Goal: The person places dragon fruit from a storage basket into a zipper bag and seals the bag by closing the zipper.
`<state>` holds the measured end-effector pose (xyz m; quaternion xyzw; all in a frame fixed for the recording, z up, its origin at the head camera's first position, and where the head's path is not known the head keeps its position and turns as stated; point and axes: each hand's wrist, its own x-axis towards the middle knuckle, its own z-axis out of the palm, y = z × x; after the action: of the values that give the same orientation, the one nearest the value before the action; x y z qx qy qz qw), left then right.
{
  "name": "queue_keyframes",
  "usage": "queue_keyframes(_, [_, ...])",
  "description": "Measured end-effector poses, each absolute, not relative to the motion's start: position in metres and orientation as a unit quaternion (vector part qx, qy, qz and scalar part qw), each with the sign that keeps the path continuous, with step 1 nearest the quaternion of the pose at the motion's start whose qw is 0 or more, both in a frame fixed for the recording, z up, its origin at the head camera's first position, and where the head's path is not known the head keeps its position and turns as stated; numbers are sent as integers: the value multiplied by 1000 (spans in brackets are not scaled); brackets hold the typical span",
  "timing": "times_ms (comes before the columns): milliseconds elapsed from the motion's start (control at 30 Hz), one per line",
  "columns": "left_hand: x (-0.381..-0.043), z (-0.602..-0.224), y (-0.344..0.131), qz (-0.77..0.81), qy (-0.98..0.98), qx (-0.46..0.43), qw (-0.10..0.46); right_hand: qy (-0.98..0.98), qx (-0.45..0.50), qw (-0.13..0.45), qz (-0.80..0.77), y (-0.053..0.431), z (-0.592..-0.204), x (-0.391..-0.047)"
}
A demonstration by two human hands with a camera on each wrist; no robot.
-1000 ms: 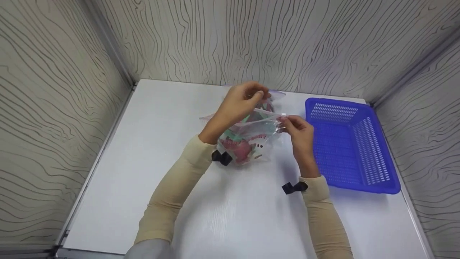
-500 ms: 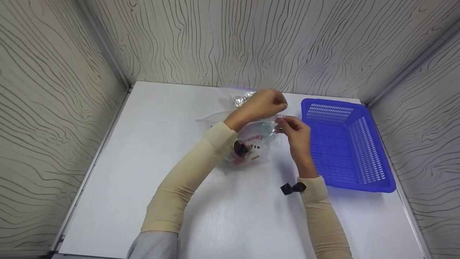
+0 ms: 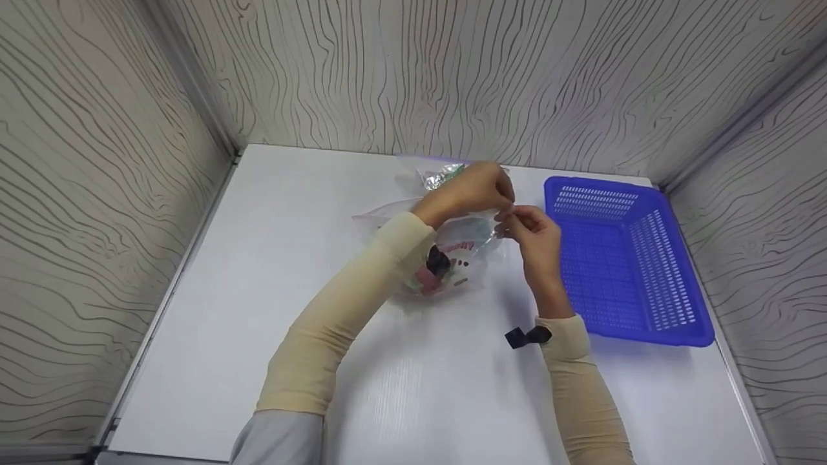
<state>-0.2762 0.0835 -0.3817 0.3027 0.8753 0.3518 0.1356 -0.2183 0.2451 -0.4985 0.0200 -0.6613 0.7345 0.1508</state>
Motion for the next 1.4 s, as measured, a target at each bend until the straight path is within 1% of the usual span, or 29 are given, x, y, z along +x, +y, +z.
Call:
queue_keyframes(200, [-276, -383, 84, 369, 874, 286, 137, -668, 17, 145, 730, 246, -499, -218])
queue_keyframes(533, [-286, -378, 80, 320, 880, 313, 157, -650, 42, 154, 743, 246, -498, -219])
queue_keyframes(767, [-287, -377, 77, 324, 876, 320, 162, -644, 53, 163, 746, 245, -496, -217])
queue_keyframes(1133, [-287, -376, 72, 340, 872, 304, 179, -656, 25, 161, 737, 244, -495, -217])
queue_keyframes(1400, [-289, -379, 67, 335, 875, 302, 178, -646, 17, 167, 745, 245, -498, -217])
